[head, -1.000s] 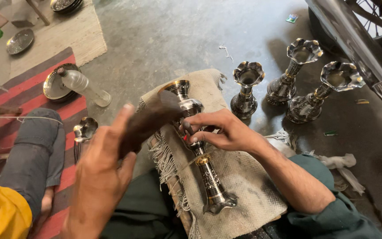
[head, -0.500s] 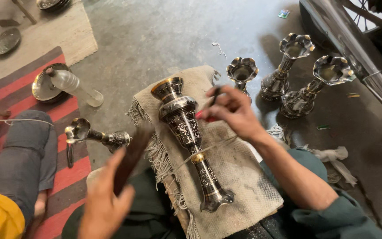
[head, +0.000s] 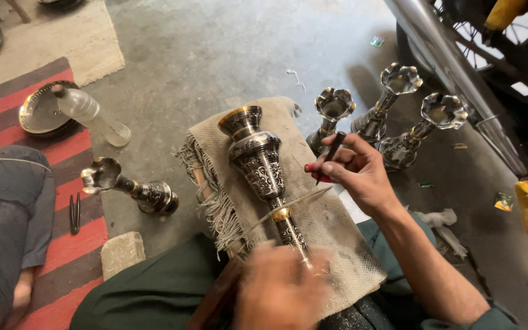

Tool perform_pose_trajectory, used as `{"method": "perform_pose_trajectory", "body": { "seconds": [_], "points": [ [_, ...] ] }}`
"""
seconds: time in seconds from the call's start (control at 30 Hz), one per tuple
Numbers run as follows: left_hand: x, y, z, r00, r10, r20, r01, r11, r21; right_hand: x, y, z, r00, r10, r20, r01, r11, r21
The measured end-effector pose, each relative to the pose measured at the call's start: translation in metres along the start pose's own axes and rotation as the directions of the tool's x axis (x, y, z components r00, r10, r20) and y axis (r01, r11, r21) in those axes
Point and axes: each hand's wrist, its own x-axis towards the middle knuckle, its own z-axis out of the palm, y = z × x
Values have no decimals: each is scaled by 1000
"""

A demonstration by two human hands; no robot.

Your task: The person sits on the floor and hammers a punch against the body of an engraved metal vase to shape or emboss it, repeatedly striking while repositioning the punch, then rotates the vase and continues hammering another section. Finished vases sit nearby on the floor.

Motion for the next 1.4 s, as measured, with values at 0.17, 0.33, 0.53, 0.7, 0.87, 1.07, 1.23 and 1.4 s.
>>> {"method": "perform_pose_trajectory", "body": {
  "seconds": [0.17, 0.33, 0.53, 0.7, 0.87, 1.07, 1.23, 1.4],
  "points": [
    [43, 26, 33, 974, 177, 142, -196, 971, 134, -18, 2, 0, 997, 4, -73, -10, 996, -86],
    [13, -11, 44, 963, 231, -139, -266, 903, -337, -39, 2, -9, 983, 38, -177, -53, 996, -78],
    [8, -16, 49, 963, 111, -246, -227, 829, -511, -24, -11, 18, 995, 10, -98, -25, 989, -146],
    [-9, -33, 19, 943, 129, -305, -220, 933, -286, -1, -19, 63, 985, -22, 171, 65, 965, -253],
    [-64, -98, -8, 904, -412, -111, 402, 910, -103, 15, -25, 91, 950, -105, 295, 228, 878, -422],
    [-162, -168, -5, 644, -581, 497, 743, 629, -228, 13, -31, 101, 955, -57, 291, 234, 750, -618],
    [-136, -156, -10, 577, -736, 353, 813, 479, -331, 12, -27, 103, 946, -136, 294, 299, 716, -631],
    [-25, -133, -62, 784, -606, 134, 606, 700, -377, 16, -28, 102, 929, -144, 340, 350, 637, -687]
  ]
}}
